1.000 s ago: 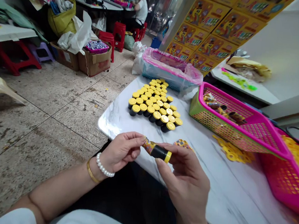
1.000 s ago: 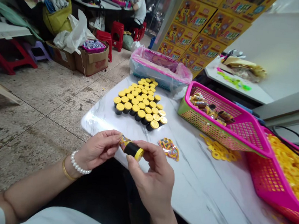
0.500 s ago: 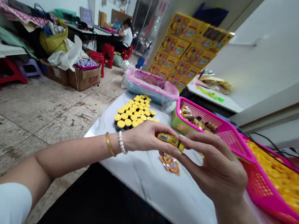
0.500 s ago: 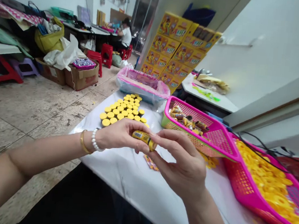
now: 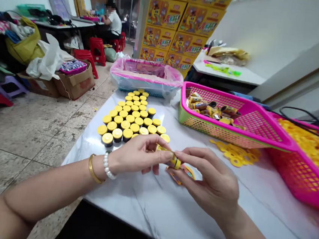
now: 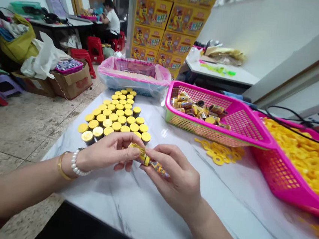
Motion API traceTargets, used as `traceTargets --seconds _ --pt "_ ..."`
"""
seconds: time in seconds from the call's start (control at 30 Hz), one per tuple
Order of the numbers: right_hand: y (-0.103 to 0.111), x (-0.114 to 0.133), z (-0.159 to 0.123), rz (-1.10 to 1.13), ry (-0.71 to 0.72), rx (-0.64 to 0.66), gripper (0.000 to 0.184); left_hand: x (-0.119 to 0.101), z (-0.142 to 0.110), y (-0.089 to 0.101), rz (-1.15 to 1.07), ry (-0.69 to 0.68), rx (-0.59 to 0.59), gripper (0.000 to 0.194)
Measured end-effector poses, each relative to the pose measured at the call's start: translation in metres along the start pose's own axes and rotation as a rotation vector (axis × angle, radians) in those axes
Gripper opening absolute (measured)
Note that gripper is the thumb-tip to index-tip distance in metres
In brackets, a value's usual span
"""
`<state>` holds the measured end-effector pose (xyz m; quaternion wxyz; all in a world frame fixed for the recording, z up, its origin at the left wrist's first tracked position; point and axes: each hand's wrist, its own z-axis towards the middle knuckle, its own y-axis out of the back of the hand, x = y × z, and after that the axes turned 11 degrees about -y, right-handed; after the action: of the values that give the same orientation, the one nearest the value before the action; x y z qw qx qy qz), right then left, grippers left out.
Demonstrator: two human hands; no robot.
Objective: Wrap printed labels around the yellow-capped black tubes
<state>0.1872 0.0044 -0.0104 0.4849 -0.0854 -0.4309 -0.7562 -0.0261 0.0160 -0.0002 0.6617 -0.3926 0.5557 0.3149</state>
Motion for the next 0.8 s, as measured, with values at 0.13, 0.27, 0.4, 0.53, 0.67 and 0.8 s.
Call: traceTargets --seconds 0.13,0.27,0.4,0.53,0.67,0.8 --pt "-0.001 -0.002 -0.001 0.08 -0.128 0.043 0.039 0.001 0.003 0.002 0.015 -0.006 -0.07 0.042" --pt "-0.005 -0.001 -0.009 0.229 -0.312 0.03 0.039 0.005 0.003 0.001 -0.057 -0.069 -0.125 0.035" --pt "-0.004 0.003 -0.01 0.096 -0.224 -0.038 0.038 0.007 0.002 -0.001 -0.137 -0.101 -0.117 0.026" --pt "-0.009 0.007 -0.003 0.244 -0.434 -0.036 0.019 0.01 0.002 -0.003 0.023 -0.2 -0.141 0.019" --pt "-0.014 0.009 0.002 0.632 -0.748 0.101 0.024 0.006 0.0 -0.004 0.246 -0.25 -0.134 0.021" --pt "-0.016 0.008 0.0 0.563 -0.545 -0.026 0.021 0.002 0.0 -0.003 0.129 -0.168 -0.125 0.042"
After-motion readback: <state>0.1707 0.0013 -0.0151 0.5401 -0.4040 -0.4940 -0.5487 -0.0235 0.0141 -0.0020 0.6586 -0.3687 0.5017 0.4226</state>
